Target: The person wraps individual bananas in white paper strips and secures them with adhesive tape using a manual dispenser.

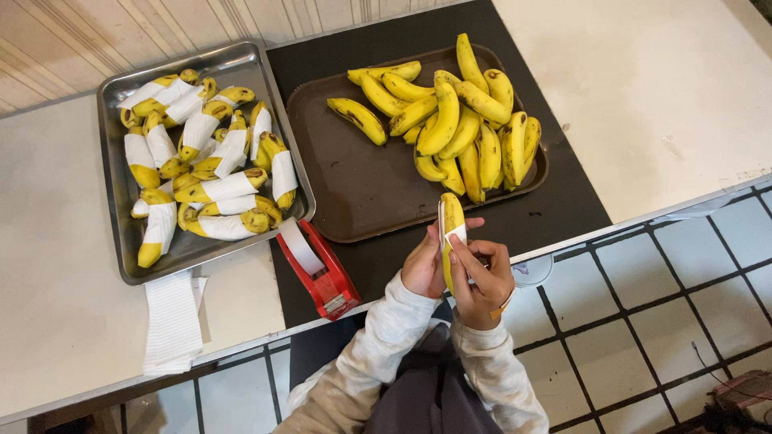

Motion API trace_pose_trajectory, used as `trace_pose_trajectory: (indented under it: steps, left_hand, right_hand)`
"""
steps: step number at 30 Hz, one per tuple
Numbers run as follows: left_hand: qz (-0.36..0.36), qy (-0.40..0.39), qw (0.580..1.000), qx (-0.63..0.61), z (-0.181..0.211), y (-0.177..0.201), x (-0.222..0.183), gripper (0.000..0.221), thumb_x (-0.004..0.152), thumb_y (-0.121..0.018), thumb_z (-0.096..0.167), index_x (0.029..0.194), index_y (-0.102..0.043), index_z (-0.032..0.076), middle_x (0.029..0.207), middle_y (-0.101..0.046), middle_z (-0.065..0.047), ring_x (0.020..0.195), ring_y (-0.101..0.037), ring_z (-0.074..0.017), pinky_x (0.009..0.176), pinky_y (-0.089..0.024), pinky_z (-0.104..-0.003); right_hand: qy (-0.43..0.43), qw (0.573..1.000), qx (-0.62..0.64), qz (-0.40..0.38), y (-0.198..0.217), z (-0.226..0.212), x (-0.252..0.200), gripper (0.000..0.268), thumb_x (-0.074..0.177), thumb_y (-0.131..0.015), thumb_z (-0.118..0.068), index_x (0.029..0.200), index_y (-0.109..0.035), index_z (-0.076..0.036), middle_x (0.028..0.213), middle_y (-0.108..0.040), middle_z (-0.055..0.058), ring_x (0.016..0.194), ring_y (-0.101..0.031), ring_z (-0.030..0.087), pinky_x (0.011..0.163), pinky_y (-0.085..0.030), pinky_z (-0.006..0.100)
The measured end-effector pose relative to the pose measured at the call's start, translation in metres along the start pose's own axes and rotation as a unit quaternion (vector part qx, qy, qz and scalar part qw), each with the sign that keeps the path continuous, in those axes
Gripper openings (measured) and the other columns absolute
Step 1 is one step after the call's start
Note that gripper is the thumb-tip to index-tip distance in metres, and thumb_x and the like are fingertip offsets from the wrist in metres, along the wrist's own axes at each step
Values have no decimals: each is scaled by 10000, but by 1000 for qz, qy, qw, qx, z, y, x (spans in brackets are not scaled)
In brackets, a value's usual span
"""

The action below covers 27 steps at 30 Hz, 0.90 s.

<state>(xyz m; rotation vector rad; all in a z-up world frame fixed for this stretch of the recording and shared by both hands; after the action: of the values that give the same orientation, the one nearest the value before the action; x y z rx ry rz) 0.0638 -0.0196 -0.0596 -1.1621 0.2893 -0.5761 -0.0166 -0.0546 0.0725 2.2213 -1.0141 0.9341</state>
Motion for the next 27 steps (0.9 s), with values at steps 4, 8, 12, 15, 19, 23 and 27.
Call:
trace_pose_trajectory:
  steps: [4,8,12,15,19,23,27]
  left_hand:
    - [-9,29,999,-31,2,-14,-5,567,950,-291,462,1325,-301,37,1310,-399,-282,920,-637,-272,799,-522,-404]
    - [-10,25,999,-27,1,-12,-6,549,946,-289,457,1328,-287,62,1314,-395,-281,948,-624,-307,842,-490,-457]
    - [-16,4,1000,-27,19,-21,-5,455,951,-323,415,1290,-346,113,1299,-405,-283,945,-617,-347,820,-506,-457]
    - [-21,2,1000,7,22,-22,-6,493,948,-346,406,1328,-251,108,1281,-405,-278,966,-608,-340,825,-505,-443]
    - [-18,6,999,50,8,-4,-2,638,945,-402,377,1395,-100,40,1247,-412,-287,961,-609,-330,798,-515,-437]
    - [-13,5,995,100,4,-1,-4,674,964,-422,297,1408,8,28,1210,-421,-315,963,-583,-364,756,-508,-460]
    - [24,10,987,157,-8,5,-11,724,937,-485,283,1428,-19,26,1272,-351,-273,1074,-456,-305,863,-410,-380]
  right_hand:
    - [50,998,-28,-24,-2,-8,1,218,757,-684,-126,946,-728,-27,760,-538,127,581,-540,247,495,-436,286]
    - [80,996,-36,-3,-4,-8,0,192,744,-670,-96,907,-742,-25,779,-558,139,580,-553,230,512,-478,276]
    - [102,993,-57,-5,-4,-14,4,188,722,-697,-59,900,-746,-26,760,-569,124,568,-560,217,518,-487,263]
    - [109,992,-52,-29,-2,-14,7,210,713,-686,-35,916,-742,-29,749,-574,112,572,-569,220,509,-488,266]
    - [117,991,-35,-57,1,-15,9,197,711,-675,10,900,-731,5,759,-568,152,587,-585,266,542,-517,311]
    - [130,989,-39,-62,7,-12,5,163,731,-637,-3,869,-722,13,799,-568,124,615,-582,239,578,-512,301]
    - [63,992,6,-113,8,-4,13,123,747,-595,21,825,-690,12,769,-565,140,630,-593,281,580,-500,328]
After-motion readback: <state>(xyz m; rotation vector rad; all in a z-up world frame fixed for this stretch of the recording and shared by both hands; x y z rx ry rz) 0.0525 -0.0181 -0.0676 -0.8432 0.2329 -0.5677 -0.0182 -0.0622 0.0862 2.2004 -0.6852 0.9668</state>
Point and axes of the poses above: each hand's wrist, its own x-axis towards the middle knuckle, its own y-axis out of the back of the hand, z = x × y, the point moved 9 cm from there along x, towards the middle knuckle
